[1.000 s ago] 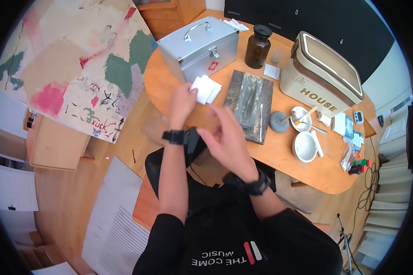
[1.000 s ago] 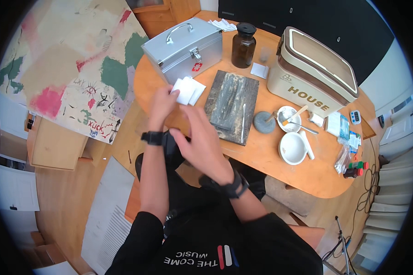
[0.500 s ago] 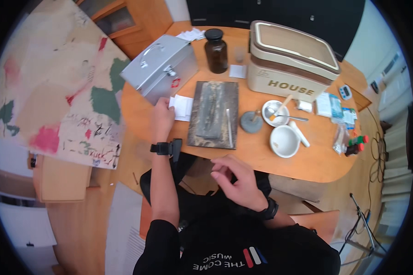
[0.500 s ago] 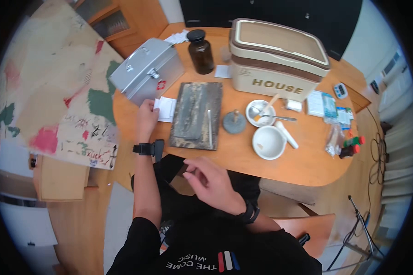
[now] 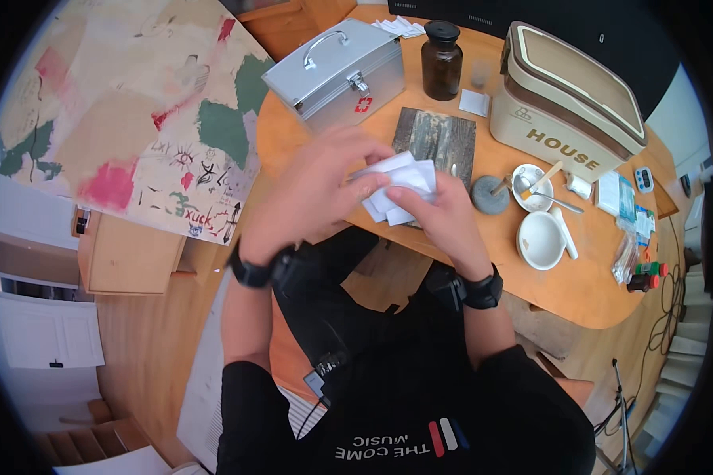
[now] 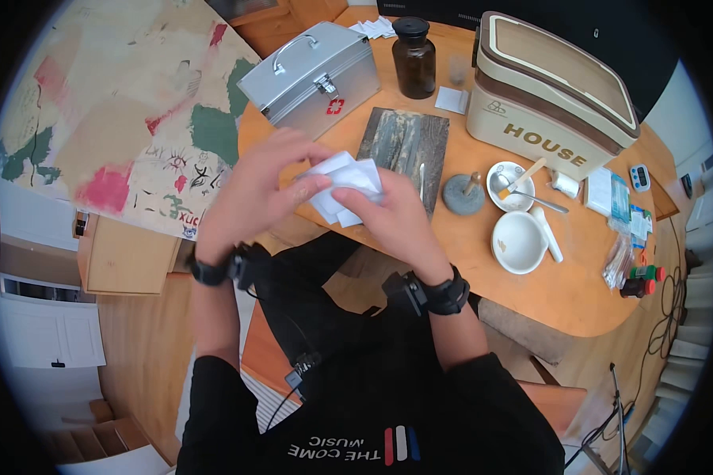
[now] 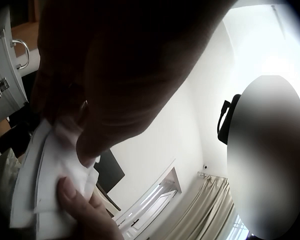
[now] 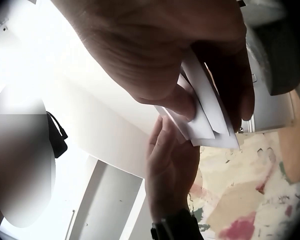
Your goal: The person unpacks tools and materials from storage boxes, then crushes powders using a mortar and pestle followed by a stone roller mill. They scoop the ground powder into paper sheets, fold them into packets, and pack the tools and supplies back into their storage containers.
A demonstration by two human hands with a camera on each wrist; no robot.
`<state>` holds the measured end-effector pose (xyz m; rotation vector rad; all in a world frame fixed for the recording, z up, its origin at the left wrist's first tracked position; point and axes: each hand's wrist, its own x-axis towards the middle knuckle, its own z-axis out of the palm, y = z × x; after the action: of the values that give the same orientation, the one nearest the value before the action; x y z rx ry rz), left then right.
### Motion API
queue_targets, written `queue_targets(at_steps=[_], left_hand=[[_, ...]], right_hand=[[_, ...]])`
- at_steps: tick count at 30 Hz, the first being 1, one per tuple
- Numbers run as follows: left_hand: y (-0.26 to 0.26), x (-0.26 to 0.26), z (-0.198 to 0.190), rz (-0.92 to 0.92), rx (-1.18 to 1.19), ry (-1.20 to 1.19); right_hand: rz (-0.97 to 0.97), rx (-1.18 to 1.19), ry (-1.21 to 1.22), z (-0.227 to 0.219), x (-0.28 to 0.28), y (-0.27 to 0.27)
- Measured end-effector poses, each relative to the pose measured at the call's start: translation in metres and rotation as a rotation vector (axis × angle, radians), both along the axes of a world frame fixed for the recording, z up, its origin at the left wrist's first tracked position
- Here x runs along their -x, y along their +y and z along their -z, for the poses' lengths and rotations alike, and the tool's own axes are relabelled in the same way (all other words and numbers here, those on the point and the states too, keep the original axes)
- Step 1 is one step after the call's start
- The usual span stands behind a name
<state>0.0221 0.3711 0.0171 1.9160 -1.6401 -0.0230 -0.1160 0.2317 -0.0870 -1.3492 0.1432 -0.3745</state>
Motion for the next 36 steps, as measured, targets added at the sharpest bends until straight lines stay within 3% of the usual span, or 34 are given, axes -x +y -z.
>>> queue_targets(at_steps=[2, 3, 5, 6, 8, 9, 12, 14, 16, 19, 21, 24, 28, 30, 31, 33, 34, 35, 36], left_hand=[[-0.016, -0.03, -0.001, 0.009, 0.033, 0.206], [-0.029, -0.062, 0.004, -0.061, 0.119, 0.061], [-0.061, -0.145, 0.016, -0.181, 0.231, -0.257], [-0.074, -0.177, 0.021, -0.226, 0.251, -0.422], [-0.094, -0.203, 0.013, -0.319, -0.135, -0.145], [-0.1, -0.21, 0.016, -0.319, -0.114, -0.156], [-0.109, -0.228, 0.02, -0.383, -0.232, -0.302], [-0.104, -0.223, 0.008, -0.27, -0.263, -0.049], [-0.094, -0.21, -0.022, -0.223, -0.324, -0.014], [-0.078, -0.199, -0.047, -0.385, -0.271, 0.147], [-0.069, -0.207, -0.055, -0.367, -0.471, 0.002], [-0.067, -0.206, -0.061, -0.357, -0.547, -0.054], [-0.061, -0.183, -0.049, -0.457, -0.458, -0.231], [-0.06, -0.177, -0.056, -0.462, -0.545, -0.523], [-0.057, -0.178, -0.064, -0.462, -0.547, -0.521], [-0.041, -0.194, -0.087, -0.389, -0.509, -0.22], [-0.033, -0.217, -0.087, -0.393, -0.507, -0.222], [-0.026, -0.25, -0.083, -0.302, -0.44, -0.127], [-0.019, -0.273, -0.082, -0.209, -0.371, -0.036]], right_hand=[[0.151, 0.024, -0.017, 0.002, 0.003, 0.001], [0.149, 0.03, -0.022, -0.001, -0.004, -0.008], [0.244, 0.681, 0.029, -0.018, -0.034, -0.036], [0.283, 0.672, 0.02, -0.034, -0.051, -0.044], [0.338, 0.92, -0.088, -0.053, -0.081, -0.075], [0.345, 0.937, -0.103, -0.06, -0.082, -0.079], [0.264, 0.799, 0.032, -0.064, -0.072, -0.072], [0.24, 0.893, -0.084, -0.061, -0.05, -0.058], [0.213, 0.886, -0.075, -0.056, -0.033, -0.049], [0.128, 0.837, -0.058, -0.057, -0.011, -0.036], [0.067, 0.782, -0.082, -0.059, -0.004, -0.03], [0.048, 0.685, -0.103, -0.058, 0.006, -0.023], [0.052, 0.695, -0.121, -0.043, 0.023, -0.024], [0.053, 0.695, -0.107, -0.043, 0.028, -0.025], [0.023, 0.565, -0.109, -0.04, 0.038, -0.026], [-0.006, 0.436, -0.114, -0.035, 0.055, -0.023], [0.013, 0.277, -0.111, -0.033, 0.064, -0.02], [0.03, 0.118, -0.108, -0.03, 0.072, -0.018], [0.028, 0.12, -0.112, -0.027, 0.08, -0.014]])
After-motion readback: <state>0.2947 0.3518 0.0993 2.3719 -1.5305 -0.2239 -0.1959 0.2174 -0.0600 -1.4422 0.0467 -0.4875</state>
